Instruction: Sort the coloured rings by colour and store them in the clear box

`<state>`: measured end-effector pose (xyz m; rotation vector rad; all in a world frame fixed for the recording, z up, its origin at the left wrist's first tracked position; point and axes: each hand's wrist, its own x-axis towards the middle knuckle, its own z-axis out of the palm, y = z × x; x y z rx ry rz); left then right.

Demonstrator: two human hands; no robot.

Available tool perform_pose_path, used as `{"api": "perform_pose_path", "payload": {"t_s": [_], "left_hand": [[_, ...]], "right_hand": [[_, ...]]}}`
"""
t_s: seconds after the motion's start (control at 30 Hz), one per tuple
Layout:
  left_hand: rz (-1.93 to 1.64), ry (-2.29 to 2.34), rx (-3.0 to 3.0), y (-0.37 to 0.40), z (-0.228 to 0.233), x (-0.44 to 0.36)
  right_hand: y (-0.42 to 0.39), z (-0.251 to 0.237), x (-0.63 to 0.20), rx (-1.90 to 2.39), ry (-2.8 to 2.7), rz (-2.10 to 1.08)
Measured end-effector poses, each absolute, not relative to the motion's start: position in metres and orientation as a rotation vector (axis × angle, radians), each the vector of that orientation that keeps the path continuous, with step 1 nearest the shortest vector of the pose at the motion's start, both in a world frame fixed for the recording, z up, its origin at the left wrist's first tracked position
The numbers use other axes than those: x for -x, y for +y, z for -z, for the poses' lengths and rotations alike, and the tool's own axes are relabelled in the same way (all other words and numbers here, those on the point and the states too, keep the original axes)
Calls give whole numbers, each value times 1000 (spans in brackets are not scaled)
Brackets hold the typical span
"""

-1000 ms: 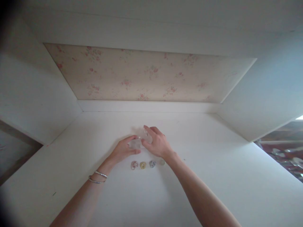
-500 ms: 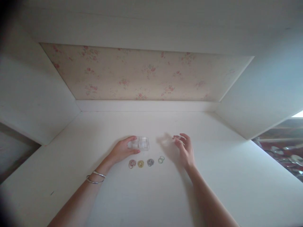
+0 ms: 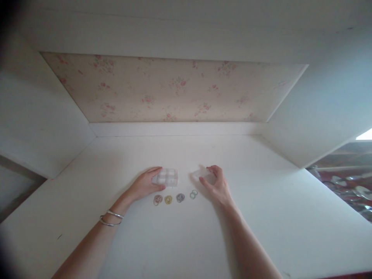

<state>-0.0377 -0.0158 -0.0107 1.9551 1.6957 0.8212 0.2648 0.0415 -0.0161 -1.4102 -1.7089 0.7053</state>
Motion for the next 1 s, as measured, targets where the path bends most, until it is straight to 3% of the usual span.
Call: {"api": "perform_pose_path", "payload": {"t_s": [0.43,0.73,1.0], "left_hand": [[-828,1687,-1917,-21,12,37],[-1049,1893,-1701,-48,-1,43],[-793,1723,-1860,-80,-16,31]], "right_hand": [[43,18,-263,1535,-2019,-464],[43,17,-259,1603,-2053,-369],[44,16,-260,1498,-2040,-426]]}}
